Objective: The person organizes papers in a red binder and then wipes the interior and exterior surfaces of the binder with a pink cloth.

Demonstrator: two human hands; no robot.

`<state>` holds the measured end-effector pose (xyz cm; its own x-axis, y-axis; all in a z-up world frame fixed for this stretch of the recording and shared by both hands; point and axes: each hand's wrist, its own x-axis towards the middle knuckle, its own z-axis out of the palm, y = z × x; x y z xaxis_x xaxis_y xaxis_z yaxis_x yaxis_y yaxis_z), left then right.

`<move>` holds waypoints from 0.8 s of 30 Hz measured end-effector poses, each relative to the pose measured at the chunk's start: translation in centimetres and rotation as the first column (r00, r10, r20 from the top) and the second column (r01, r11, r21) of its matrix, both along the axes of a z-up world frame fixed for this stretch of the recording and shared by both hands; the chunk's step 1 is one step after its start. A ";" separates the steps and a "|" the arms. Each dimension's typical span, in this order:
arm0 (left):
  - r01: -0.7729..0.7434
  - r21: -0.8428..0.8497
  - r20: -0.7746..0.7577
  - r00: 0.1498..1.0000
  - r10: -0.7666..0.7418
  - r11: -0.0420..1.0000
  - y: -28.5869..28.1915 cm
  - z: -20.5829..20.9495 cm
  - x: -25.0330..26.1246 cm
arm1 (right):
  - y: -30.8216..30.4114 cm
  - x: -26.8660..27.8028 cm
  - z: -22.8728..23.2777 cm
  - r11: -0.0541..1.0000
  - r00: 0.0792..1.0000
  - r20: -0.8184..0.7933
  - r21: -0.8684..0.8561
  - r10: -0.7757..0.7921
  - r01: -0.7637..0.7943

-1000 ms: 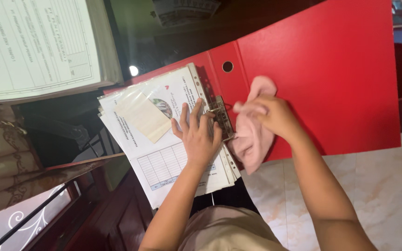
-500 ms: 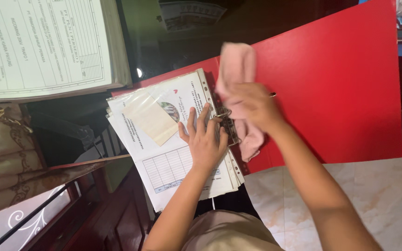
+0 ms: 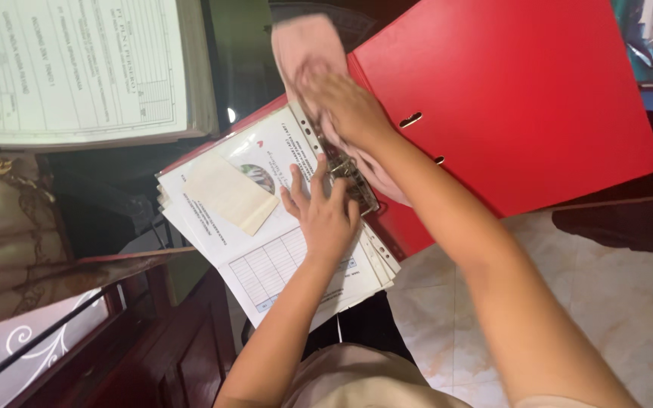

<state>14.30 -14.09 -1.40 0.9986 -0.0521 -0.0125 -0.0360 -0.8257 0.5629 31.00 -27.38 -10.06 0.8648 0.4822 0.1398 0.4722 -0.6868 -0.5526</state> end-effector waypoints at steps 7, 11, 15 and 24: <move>0.012 0.017 0.012 1.000 -0.012 1.000 0.1 0.0 -0.1 | -0.3 -1.8 2.0 0.906 0.941 -0.147 0.260 -0.304 0.333; 0.039 -0.005 0.019 0.999 -0.039 0.999 0.1 0.0 -0.3 | -2.3 -6.2 3.6 0.998 0.997 -0.027 0.017 -0.067 0.067; 0.056 -0.009 -0.015 0.998 -0.056 0.998 0.2 -0.1 -0.4 | -2.1 -3.6 3.6 0.998 0.999 0.012 -0.043 0.048 -0.048; 0.037 0.007 -0.047 0.998 -0.037 0.999 0.1 -0.1 0.0 | -1.7 -1.9 1.9 0.997 0.995 -0.065 -0.024 -0.081 0.080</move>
